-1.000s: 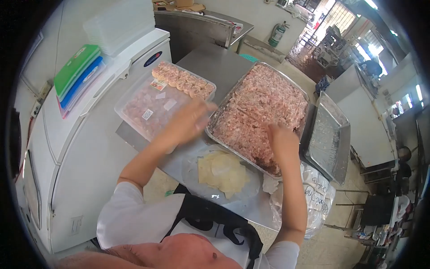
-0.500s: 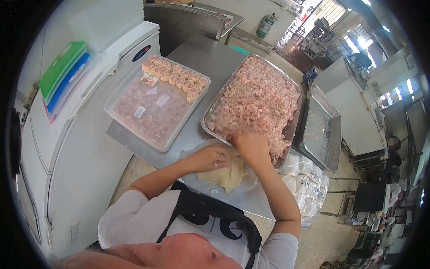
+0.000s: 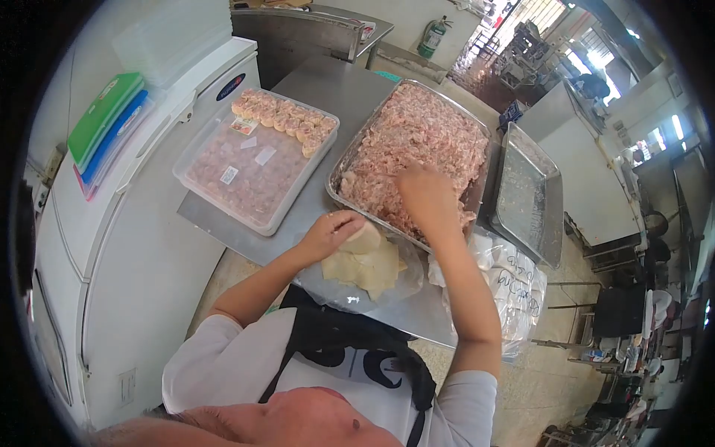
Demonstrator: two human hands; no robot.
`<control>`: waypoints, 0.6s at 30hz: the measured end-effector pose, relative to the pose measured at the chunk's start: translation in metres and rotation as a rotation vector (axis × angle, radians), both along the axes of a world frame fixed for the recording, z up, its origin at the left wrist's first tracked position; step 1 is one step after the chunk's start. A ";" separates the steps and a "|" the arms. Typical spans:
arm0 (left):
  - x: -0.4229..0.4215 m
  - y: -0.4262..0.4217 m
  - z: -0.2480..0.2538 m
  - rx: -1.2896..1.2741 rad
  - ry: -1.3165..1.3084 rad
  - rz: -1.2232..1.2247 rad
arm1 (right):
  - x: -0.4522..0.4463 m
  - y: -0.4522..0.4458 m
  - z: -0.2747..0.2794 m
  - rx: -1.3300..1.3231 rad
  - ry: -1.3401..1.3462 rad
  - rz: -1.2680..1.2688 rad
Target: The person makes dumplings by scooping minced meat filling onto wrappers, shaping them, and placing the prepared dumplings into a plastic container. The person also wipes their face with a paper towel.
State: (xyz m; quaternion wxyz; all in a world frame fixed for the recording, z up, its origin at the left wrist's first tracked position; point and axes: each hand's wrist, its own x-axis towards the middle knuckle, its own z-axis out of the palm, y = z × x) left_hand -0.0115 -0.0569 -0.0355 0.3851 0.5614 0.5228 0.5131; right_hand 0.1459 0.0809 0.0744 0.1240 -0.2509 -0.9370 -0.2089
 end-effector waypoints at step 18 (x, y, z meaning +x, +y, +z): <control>-0.007 -0.008 -0.012 0.246 0.440 -0.323 | 0.055 -0.058 -0.007 -0.249 -0.191 -0.242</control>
